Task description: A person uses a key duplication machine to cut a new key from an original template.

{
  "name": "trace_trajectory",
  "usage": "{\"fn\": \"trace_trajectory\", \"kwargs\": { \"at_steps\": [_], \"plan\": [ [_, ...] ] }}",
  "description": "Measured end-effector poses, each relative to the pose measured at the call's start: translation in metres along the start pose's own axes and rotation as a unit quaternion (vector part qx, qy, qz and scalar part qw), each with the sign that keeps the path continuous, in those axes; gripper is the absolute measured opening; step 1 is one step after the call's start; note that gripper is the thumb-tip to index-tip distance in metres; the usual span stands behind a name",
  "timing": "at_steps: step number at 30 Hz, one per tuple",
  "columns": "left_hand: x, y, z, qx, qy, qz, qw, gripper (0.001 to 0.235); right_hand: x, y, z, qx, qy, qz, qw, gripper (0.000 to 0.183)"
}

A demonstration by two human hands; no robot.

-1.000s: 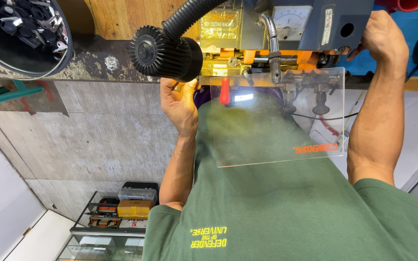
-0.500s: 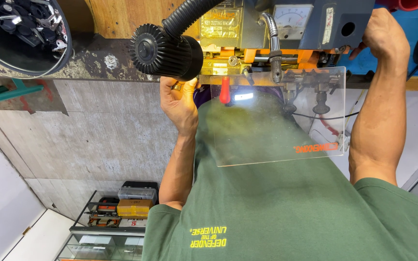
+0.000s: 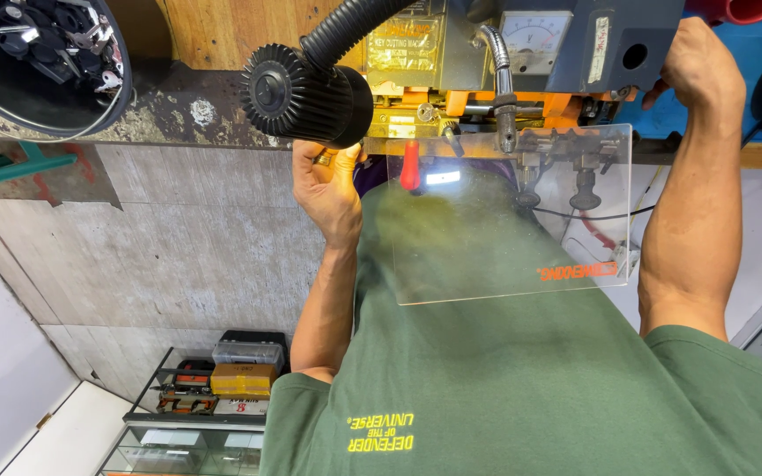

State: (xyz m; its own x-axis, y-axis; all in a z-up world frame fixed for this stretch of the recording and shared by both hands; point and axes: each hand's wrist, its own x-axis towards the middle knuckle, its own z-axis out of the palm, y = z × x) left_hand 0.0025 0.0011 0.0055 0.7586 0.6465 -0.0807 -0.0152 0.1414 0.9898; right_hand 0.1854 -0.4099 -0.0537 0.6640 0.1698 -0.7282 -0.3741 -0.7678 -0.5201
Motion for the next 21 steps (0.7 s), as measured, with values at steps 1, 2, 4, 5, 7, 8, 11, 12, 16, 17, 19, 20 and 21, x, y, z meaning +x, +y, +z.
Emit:
{"fn": "trace_trajectory", "kwargs": {
  "at_steps": [1, 2, 4, 5, 7, 8, 11, 12, 16, 17, 19, 20, 21],
  "plan": [
    [0.000, 0.000, 0.000, -0.005, 0.000, -0.003, 1.000, 0.022, -0.002, -0.003, 0.000, 0.015, -0.001, -0.003, 1.000, 0.021],
    [0.000, 0.000, 0.000, -0.010, 0.000, -0.006, 1.000, 0.022, -0.004, -0.005, 0.001, 0.031, -0.002, -0.007, 0.999, 0.018],
    [0.000, 0.001, 0.000, -0.004, 0.003, -0.007, 1.000, 0.022, -0.014, -0.016, 0.004, 0.054, -0.004, -0.011, 0.998, 0.018],
    [0.000, 0.001, 0.001, 0.002, 0.005, -0.009, 1.000, 0.022, -0.019, -0.022, 0.005, 0.078, -0.007, -0.016, 0.997, 0.021],
    [0.001, 0.001, 0.000, -0.006, 0.003, -0.007, 1.000, 0.022, -0.025, -0.030, 0.009, 0.103, 0.001, -0.019, 0.994, 0.027],
    [0.000, 0.000, 0.000, -0.015, -0.001, -0.008, 1.000, 0.023, -0.030, -0.033, 0.010, 0.129, 0.009, -0.019, 0.991, 0.033],
    [0.001, 0.006, 0.002, -0.008, 0.003, -0.017, 1.000, 0.023, -0.024, -0.008, 0.016, 0.167, 0.024, -0.022, 0.985, 0.017],
    [0.002, -0.002, 0.000, -0.010, 0.012, -0.017, 1.000, 0.023, -0.022, -0.008, 0.017, 0.160, 0.019, -0.025, 0.987, 0.017],
    [0.003, -0.018, -0.007, -0.063, 0.005, 0.048, 0.997, 0.024, -0.018, -0.009, 0.019, 0.132, 0.024, 0.001, 0.991, 0.014],
    [0.003, -0.019, -0.007, -0.068, 0.006, 0.048, 0.997, 0.024, -0.017, -0.010, 0.017, 0.125, 0.032, 0.013, 0.992, 0.013],
    [-0.002, -0.013, -0.010, -0.021, 0.008, 0.028, 0.999, 0.027, -0.015, -0.010, 0.017, 0.109, 0.037, 0.025, 0.993, 0.012],
    [-0.003, -0.010, -0.012, 0.029, -0.001, 0.009, 1.000, 0.031, -0.013, -0.011, 0.016, 0.103, 0.046, 0.037, 0.993, 0.011],
    [-0.002, -0.011, -0.012, 0.026, 0.008, 0.008, 1.000, 0.031, -0.010, -0.010, 0.017, 0.095, 0.043, 0.035, 0.994, 0.011]
  ]
}}
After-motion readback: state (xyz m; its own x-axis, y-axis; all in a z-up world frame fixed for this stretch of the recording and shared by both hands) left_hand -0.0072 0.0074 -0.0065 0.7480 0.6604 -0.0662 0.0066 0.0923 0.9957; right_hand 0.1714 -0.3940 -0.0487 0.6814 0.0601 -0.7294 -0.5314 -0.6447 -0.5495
